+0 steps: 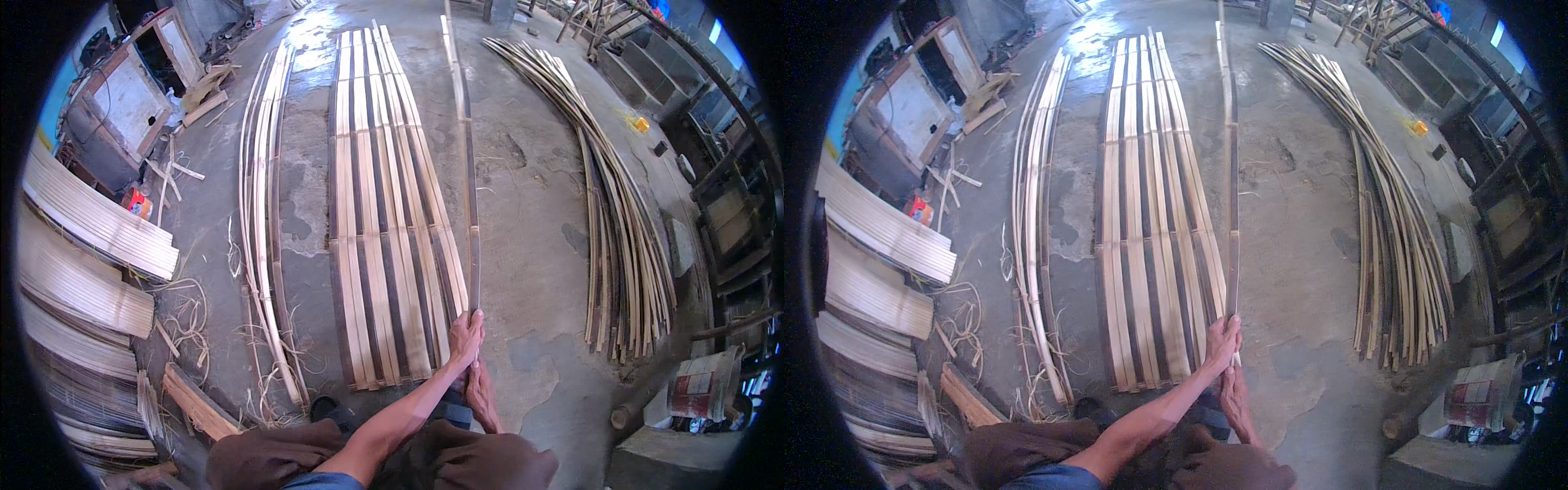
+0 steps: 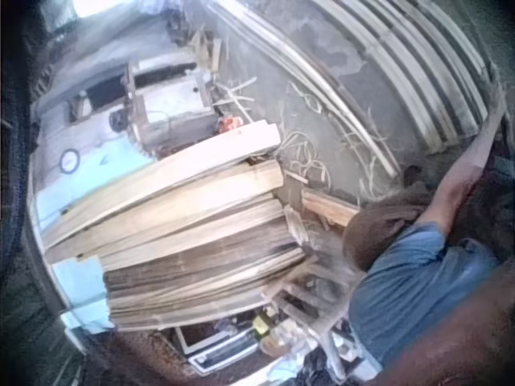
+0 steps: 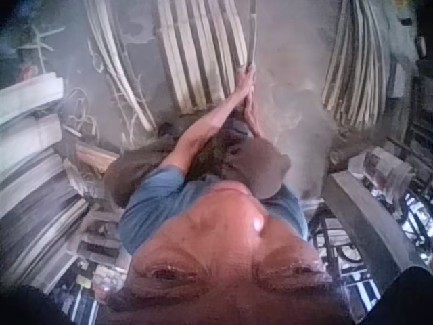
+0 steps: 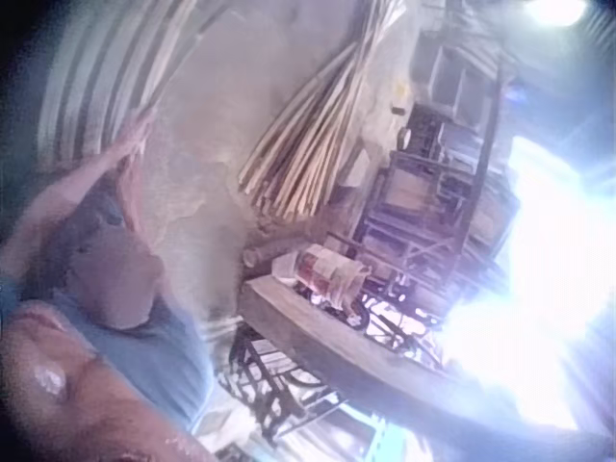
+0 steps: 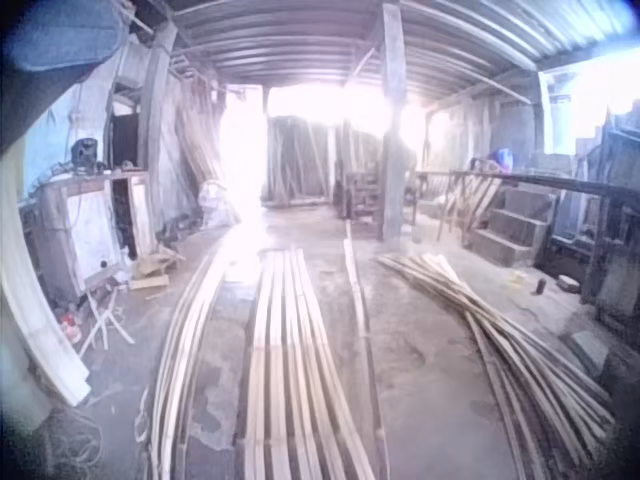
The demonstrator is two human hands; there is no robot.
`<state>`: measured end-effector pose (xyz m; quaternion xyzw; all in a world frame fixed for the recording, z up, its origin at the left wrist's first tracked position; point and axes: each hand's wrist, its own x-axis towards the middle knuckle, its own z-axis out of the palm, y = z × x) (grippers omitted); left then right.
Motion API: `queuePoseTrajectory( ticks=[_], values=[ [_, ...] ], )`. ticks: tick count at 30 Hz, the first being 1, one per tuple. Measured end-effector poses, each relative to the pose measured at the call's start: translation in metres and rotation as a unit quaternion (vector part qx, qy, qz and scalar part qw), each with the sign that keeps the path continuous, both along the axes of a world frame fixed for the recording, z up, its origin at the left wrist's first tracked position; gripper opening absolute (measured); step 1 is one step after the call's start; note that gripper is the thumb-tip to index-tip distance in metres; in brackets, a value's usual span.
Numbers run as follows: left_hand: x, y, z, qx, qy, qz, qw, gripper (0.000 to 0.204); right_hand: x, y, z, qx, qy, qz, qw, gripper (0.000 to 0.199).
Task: The person sits on the floor and repeatedly picks up thin wooden strips, inspects them, and places them into a growing stack. The person handles the strips one at a time, aligning them carefully.
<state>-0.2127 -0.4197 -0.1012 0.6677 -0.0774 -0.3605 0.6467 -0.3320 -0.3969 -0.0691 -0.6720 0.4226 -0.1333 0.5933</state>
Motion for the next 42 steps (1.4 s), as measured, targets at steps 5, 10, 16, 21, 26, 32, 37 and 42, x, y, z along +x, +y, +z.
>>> queuePoseTrajectory(
  ticks=[5, 10, 16, 21, 26, 32, 37, 42],
  values=[
    [0.013, -0.023, -0.022, 0.084, -0.136, -0.104, 0.982, 0.036, -0.007, -0.032, -0.028, -0.126, 0.017, -0.046, 0.991, 0.042],
    [0.014, -0.003, -0.022, 0.126, -0.383, -0.188, 0.896, 0.047, -0.045, -0.098, -0.046, -0.108, 0.127, -0.041, 0.985, 0.037],
    [-0.005, 0.023, -0.039, 0.193, -0.532, -0.241, 0.789, 0.062, -0.083, -0.144, -0.07, -0.294, 0.231, -0.017, 0.927, 0.031],
    [0.003, 0.042, -0.051, 0.27, -0.547, -0.318, 0.726, 0.069, -0.05, -0.118, -0.015, -0.294, 0.187, -0.102, 0.932, 0.026],
    [0.002, 0.042, -0.058, 0.228, -0.567, -0.296, 0.734, 0.07, -0.03, -0.082, -0.006, -0.252, 0.105, -0.138, 0.952, 0.022],
    [0.004, 0.041, -0.059, 0.246, -0.564, -0.298, 0.73, 0.068, -0.011, -0.073, -0.055, -0.235, 0.061, -0.103, 0.965, 0.031],
    [0.0, 0.045, -0.052, 0.241, -0.554, -0.303, 0.737, 0.072, -0.006, -0.071, -0.077, -0.252, 0.103, -0.021, 0.962, 0.042],
    [-0.003, 0.053, -0.053, 0.251, -0.554, -0.293, 0.738, 0.07, -0.012, -0.064, -0.08, -0.257, 0.054, 0.003, 0.965, 0.041]
  ],
)
